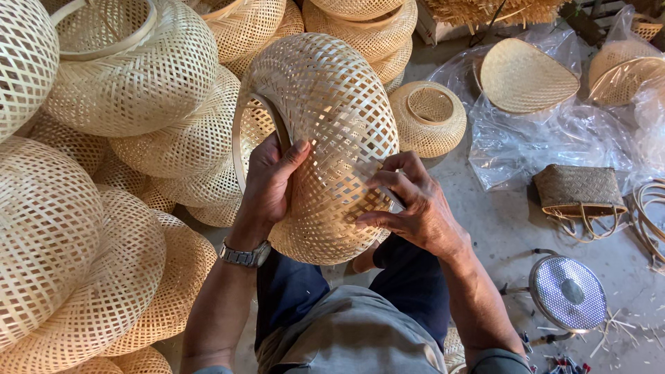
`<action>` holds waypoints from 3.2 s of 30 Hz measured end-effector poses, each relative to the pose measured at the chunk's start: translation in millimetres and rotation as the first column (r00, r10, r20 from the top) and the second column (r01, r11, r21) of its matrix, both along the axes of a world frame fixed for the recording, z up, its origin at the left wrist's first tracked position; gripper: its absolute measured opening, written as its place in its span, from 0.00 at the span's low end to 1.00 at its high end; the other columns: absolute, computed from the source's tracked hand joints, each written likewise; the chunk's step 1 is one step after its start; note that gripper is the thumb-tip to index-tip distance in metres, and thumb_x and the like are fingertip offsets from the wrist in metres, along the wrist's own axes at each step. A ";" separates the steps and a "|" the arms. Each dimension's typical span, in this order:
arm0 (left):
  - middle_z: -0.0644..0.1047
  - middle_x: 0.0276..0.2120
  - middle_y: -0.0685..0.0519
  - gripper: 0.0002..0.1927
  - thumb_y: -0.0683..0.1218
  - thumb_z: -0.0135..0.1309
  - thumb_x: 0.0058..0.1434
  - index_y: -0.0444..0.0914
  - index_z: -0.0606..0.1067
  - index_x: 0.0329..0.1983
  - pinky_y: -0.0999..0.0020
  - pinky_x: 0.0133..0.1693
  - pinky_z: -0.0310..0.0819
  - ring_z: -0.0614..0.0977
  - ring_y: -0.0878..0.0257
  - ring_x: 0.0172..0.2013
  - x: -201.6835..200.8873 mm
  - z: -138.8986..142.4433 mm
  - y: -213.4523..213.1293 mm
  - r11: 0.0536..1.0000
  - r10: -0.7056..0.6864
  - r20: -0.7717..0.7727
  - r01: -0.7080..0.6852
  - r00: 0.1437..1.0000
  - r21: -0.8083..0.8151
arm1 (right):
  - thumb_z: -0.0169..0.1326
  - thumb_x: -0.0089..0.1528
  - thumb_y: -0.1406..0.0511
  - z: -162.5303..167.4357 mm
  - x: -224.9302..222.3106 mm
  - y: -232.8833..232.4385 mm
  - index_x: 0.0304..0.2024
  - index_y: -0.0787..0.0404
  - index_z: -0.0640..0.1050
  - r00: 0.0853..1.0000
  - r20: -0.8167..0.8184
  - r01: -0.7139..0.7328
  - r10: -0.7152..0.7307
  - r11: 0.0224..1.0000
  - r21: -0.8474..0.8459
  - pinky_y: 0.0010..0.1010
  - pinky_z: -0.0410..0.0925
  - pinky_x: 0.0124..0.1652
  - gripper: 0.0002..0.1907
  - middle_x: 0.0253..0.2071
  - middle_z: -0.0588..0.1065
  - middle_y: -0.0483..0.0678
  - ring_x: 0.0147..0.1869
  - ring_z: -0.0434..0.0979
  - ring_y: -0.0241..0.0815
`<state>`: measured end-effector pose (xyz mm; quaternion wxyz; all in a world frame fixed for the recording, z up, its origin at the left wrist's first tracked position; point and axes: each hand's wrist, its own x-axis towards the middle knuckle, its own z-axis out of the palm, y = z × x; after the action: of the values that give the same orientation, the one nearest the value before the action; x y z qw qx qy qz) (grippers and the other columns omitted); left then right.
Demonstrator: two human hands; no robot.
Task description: The person sits on the floor and uses a knife to trim and smooth the woven edges of a large basket. They rotate the basket to access different sections, scraping away loose fibers and refining the rim.
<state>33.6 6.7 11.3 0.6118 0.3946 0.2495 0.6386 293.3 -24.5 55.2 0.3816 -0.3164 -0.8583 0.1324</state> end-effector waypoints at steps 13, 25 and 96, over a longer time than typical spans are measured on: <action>0.78 0.53 0.52 0.25 0.48 0.62 0.67 0.31 0.70 0.61 0.67 0.59 0.72 0.78 0.66 0.53 -7.0 5.8 -6.8 0.981 0.149 -0.095 -0.135 0.984 0.139 | 0.68 0.61 0.59 -50.7 7.8 -13.7 0.58 0.61 0.76 0.852 -0.354 0.222 -0.385 0.879 -0.422 0.20 0.58 0.28 0.26 0.41 0.73 0.47 0.25 0.60 0.24; 0.79 0.48 0.54 0.19 0.49 0.59 0.69 0.34 0.72 0.57 0.71 0.52 0.72 0.76 0.69 0.47 2.5 7.9 -5.6 0.957 0.265 -0.295 -0.212 0.918 0.199 | 0.69 0.56 0.59 -11.7 -15.9 -17.3 0.57 0.52 0.78 0.995 0.097 -0.019 0.023 0.999 -0.047 0.36 0.73 0.34 0.26 0.44 0.71 0.49 0.34 0.77 0.41; 0.81 0.43 0.51 0.10 0.41 0.60 0.68 0.36 0.76 0.50 0.59 0.50 0.82 0.83 0.62 0.45 -17.5 -10.8 -25.1 0.997 0.016 0.154 -0.026 0.988 0.069 | 0.69 0.56 0.64 -62.3 -10.9 -18.3 0.68 0.63 0.68 0.857 -0.371 0.239 -0.356 0.915 -0.325 0.21 0.58 0.23 0.39 0.60 0.73 0.51 0.25 0.61 0.26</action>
<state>16.1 -18.4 0.4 0.6081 0.3631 0.1832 0.6818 282.4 -42.8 -7.0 0.5281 -0.4586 -0.6692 0.2510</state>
